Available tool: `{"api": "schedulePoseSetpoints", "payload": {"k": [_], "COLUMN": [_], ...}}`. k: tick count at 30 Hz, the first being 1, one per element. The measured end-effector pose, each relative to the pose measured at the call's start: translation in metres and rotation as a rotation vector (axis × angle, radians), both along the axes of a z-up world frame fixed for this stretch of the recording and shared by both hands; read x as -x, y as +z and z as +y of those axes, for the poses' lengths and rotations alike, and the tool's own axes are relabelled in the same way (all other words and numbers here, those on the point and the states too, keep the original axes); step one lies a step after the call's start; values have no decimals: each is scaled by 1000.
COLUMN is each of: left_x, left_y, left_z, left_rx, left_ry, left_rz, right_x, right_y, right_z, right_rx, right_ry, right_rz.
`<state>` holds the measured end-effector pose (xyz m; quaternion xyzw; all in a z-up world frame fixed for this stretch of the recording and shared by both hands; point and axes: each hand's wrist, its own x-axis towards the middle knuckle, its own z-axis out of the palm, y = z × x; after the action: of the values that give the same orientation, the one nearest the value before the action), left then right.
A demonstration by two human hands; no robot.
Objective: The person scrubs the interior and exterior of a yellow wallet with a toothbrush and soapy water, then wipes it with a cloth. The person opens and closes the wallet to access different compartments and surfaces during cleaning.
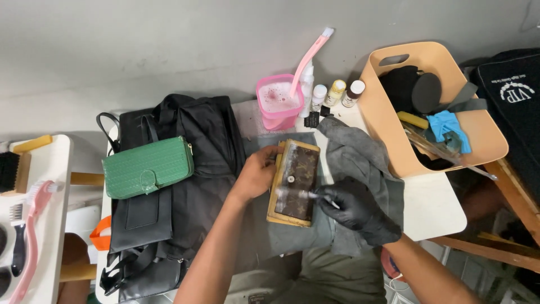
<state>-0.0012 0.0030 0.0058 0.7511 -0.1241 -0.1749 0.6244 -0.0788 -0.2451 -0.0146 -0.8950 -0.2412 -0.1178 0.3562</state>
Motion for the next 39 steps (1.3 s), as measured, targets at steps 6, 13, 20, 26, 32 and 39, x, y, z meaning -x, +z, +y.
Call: {"api": "schedulePoseSetpoints", "payload": {"k": [6,13,20,26,32,39], "left_x": [-6,-5,-10,-9,-7,-3], "left_y": [-18,-15,-21,-18,-11,1], "left_z": [0,2,1,2,3,5], "left_rx": [11,-18,-71,-89,-91,-84], "left_ry": [37,23,15,9,-7,-22], "left_rz": [22,8,-24,-1,-5,-1], "right_x": [8,8,10,11,11,11], "right_y": [26,18,11,12,11,8], "right_z": [12,10,8,11,10,8], "right_rx": [69,121,67,96,130,144], "right_ry": [88,159,134,131,130,77], "right_rz": [-41,-165,-161,-188,-197,-231]}}
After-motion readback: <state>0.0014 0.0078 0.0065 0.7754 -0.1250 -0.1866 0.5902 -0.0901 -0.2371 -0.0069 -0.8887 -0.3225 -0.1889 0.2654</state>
